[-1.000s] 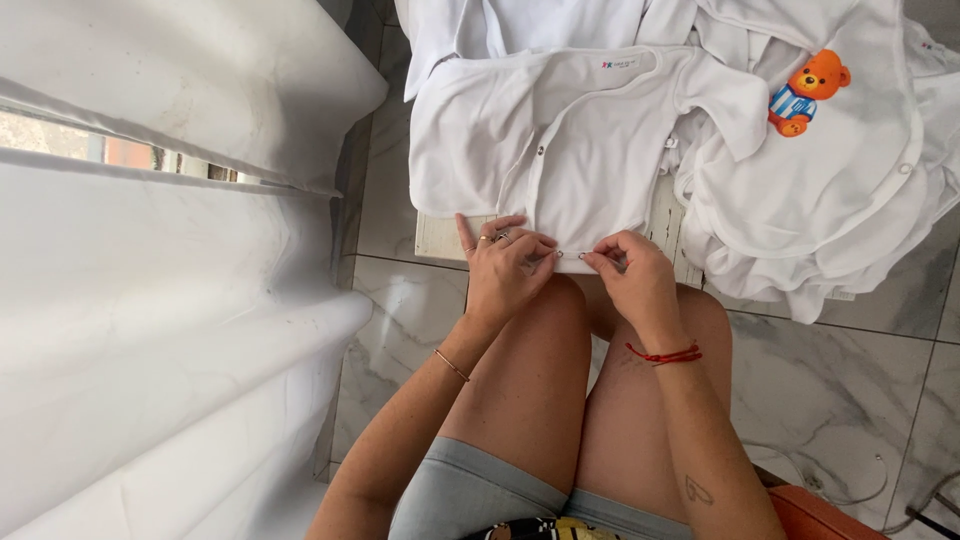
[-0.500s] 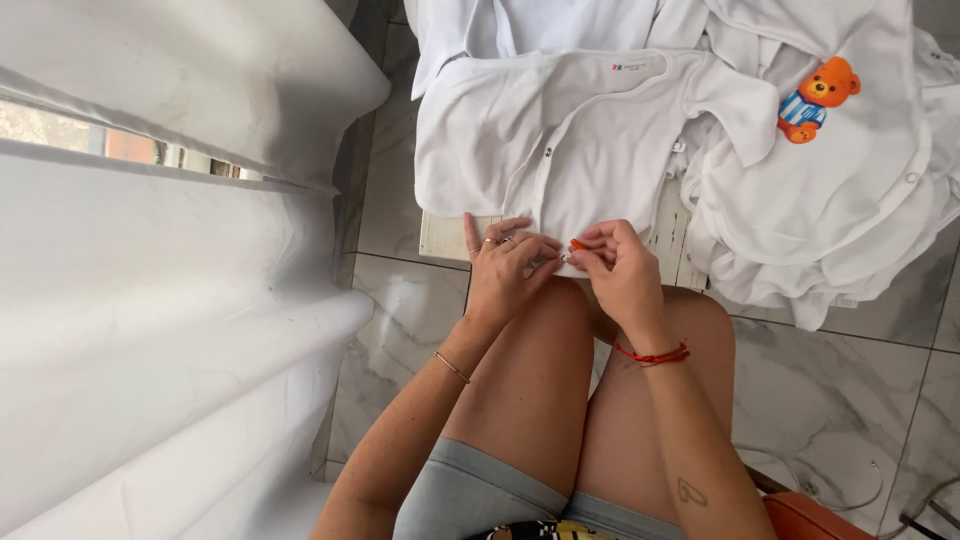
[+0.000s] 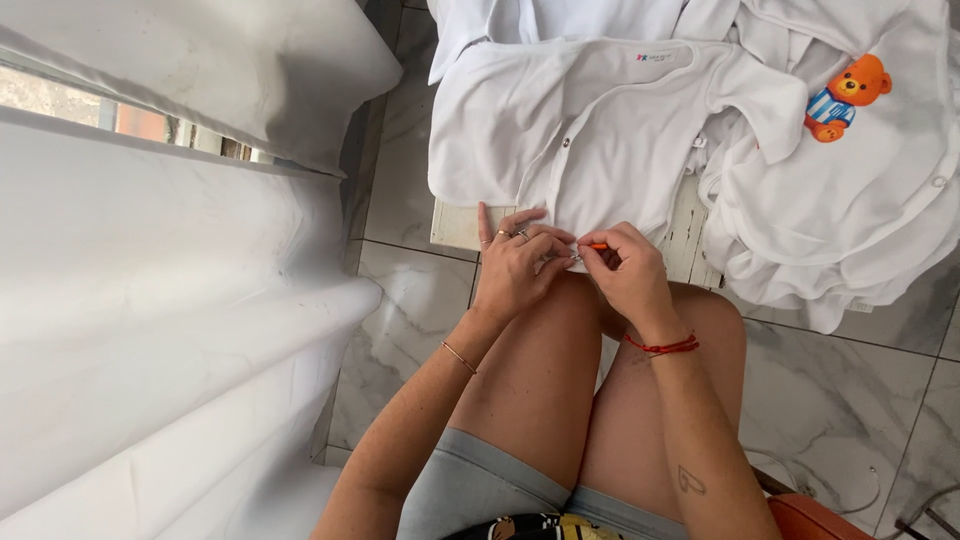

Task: The person is picking up baby onesies from a pile, unfolding them to inspect, and then stacking them neatly on a small table.

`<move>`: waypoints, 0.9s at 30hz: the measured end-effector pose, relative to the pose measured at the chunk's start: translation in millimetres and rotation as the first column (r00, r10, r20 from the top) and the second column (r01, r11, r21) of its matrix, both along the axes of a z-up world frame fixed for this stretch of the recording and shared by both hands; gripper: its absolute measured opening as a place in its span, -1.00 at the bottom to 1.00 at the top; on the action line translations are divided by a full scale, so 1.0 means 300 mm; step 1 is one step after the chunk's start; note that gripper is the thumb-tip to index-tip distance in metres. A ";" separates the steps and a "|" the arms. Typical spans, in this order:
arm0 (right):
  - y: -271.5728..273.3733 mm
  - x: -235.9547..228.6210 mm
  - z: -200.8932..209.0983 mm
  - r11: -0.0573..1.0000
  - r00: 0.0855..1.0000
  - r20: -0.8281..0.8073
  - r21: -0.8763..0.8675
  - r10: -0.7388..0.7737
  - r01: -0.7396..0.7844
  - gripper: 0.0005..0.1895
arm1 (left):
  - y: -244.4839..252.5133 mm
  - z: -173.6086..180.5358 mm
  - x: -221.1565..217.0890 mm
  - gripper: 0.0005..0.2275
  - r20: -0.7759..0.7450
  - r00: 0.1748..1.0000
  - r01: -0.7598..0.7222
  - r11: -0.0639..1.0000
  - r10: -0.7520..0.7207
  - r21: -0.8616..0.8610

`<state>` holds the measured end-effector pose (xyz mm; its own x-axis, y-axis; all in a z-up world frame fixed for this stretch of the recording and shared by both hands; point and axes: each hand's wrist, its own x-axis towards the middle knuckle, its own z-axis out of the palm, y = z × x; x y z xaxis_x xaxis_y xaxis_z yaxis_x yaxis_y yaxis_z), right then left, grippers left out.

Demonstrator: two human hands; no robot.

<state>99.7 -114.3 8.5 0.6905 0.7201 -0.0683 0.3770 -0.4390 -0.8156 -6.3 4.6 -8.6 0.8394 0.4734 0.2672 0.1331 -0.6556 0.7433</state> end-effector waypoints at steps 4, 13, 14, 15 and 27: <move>0.010 -0.004 0.015 1.000 1.000 -0.009 -0.002 0.016 -0.016 -0.93 | -0.004 -0.025 0.002 -0.92 -0.001 1.000 -0.010 1.000 0.010 0.007; -0.010 0.004 0.015 0.996 0.998 -0.029 0.073 -0.053 0.055 -0.93 | -0.003 0.028 0.012 -0.90 0.018 1.000 0.003 1.000 -0.002 -0.028; -0.022 0.009 0.009 0.987 0.988 -0.109 0.109 -0.108 0.120 -0.92 | -0.006 0.012 0.013 -0.91 0.013 1.000 -0.027 1.000 0.027 -0.003; -0.034 0.013 0.002 0.972 0.969 -0.190 0.141 -0.158 0.186 -0.91 | -0.009 -0.004 0.014 -0.91 0.008 0.998 -0.057 0.998 0.057 0.023; -0.051 0.035 0.013 0.997 0.994 -0.086 0.030 -0.066 0.069 -0.95 | -0.050 -0.011 0.030 -0.89 -0.010 0.986 -0.165 0.982 0.167 0.086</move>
